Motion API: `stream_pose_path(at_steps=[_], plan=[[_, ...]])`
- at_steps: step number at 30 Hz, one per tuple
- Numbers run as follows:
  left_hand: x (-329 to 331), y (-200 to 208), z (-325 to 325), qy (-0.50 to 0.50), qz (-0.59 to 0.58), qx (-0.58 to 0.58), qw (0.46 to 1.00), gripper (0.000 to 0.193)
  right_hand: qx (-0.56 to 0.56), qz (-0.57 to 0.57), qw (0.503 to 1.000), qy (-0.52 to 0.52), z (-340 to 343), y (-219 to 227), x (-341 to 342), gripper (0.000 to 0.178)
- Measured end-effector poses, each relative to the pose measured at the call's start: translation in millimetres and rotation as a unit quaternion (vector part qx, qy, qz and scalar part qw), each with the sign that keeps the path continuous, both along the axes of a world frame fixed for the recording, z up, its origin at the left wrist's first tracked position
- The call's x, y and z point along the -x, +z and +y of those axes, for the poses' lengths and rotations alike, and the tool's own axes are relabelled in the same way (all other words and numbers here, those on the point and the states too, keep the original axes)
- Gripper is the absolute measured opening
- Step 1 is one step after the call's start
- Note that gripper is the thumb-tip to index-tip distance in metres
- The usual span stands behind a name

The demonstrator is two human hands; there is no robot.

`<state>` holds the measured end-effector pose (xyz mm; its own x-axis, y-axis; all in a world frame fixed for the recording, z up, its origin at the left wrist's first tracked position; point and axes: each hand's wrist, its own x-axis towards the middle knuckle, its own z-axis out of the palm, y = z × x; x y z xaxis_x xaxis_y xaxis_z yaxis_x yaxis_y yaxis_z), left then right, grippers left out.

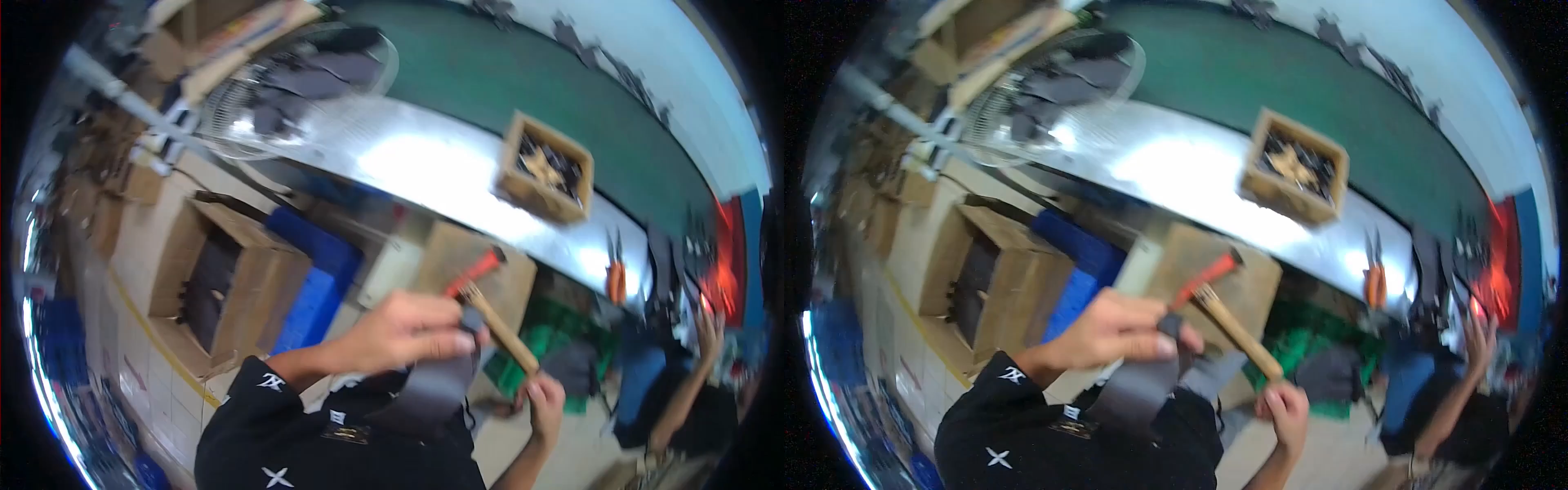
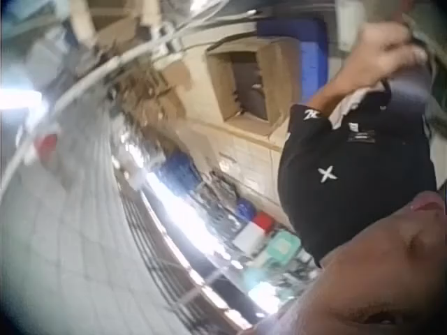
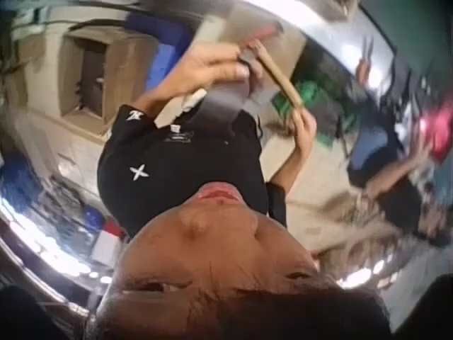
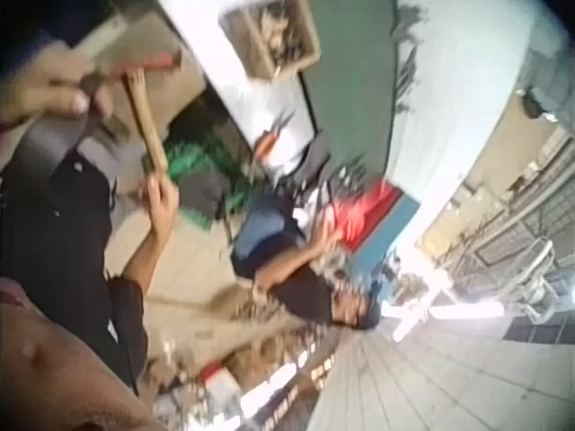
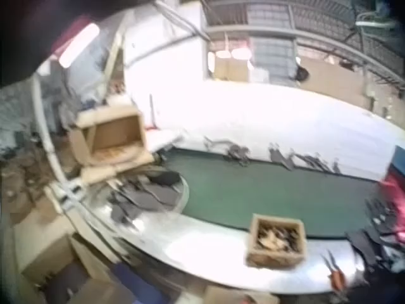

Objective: Manually attaching soles and trimming components during shoe assembly.

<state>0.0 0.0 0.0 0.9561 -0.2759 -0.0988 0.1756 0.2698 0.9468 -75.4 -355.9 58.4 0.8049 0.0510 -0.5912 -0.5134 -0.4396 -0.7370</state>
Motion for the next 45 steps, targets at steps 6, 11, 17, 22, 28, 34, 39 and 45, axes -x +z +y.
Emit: stream_pose_path(at_steps=[6, 11, 17, 22, 28, 34, 39, 45], plan=[[-156.1, -9.4, 295.7, 0.372, -0.180, -0.395, 0.821, 0.031, -0.296, -0.306, 0.900, -0.089, 74.1, -199.6, -67.9, 0.062], [-154.1, -9.6, 481.1, 0.599, -0.276, -0.403, 0.635, 0.045, 0.089, -0.424, 0.882, -0.186, 20.8, -148.0, -164.7, 0.024], [-157.6, -42.5, 268.2, 0.425, -0.220, -0.305, 0.824, 0.043, 0.489, -0.497, 0.696, -0.173, -116.3, -161.6, -265.9, 0.039], [-111.4, -30.0, 118.5, 0.345, -0.313, -0.450, 0.762, 0.046, 0.362, -0.529, 0.747, -0.175, -64.6, -134.0, -309.8, 0.023], [-90.5, -12.7, -20.6, 0.161, -0.453, -0.386, 0.787, 0.082, -0.367, -0.343, 0.858, 0.107, 146.1, -18.4, -192.0, 0.028], [-57.8, 33.4, 4.7, 0.097, -0.542, -0.400, 0.732, 0.056, -0.190, -0.446, 0.869, 0.095, 154.6, -63.4, -131.7, 0.071], [-13.0, 29.8, 38.1, 0.207, -0.218, 0.029, 0.953, 0.096, 0.292, -0.521, 0.775, 0.209, 175.6, -162.6, -111.9, 0.096], [-3.1, -12.4, 71.9, 0.094, 0.065, 0.111, 0.987, 0.051, 0.235, -0.509, 0.813, 0.157, 174.5, -177.1, -108.4, 0.066]])
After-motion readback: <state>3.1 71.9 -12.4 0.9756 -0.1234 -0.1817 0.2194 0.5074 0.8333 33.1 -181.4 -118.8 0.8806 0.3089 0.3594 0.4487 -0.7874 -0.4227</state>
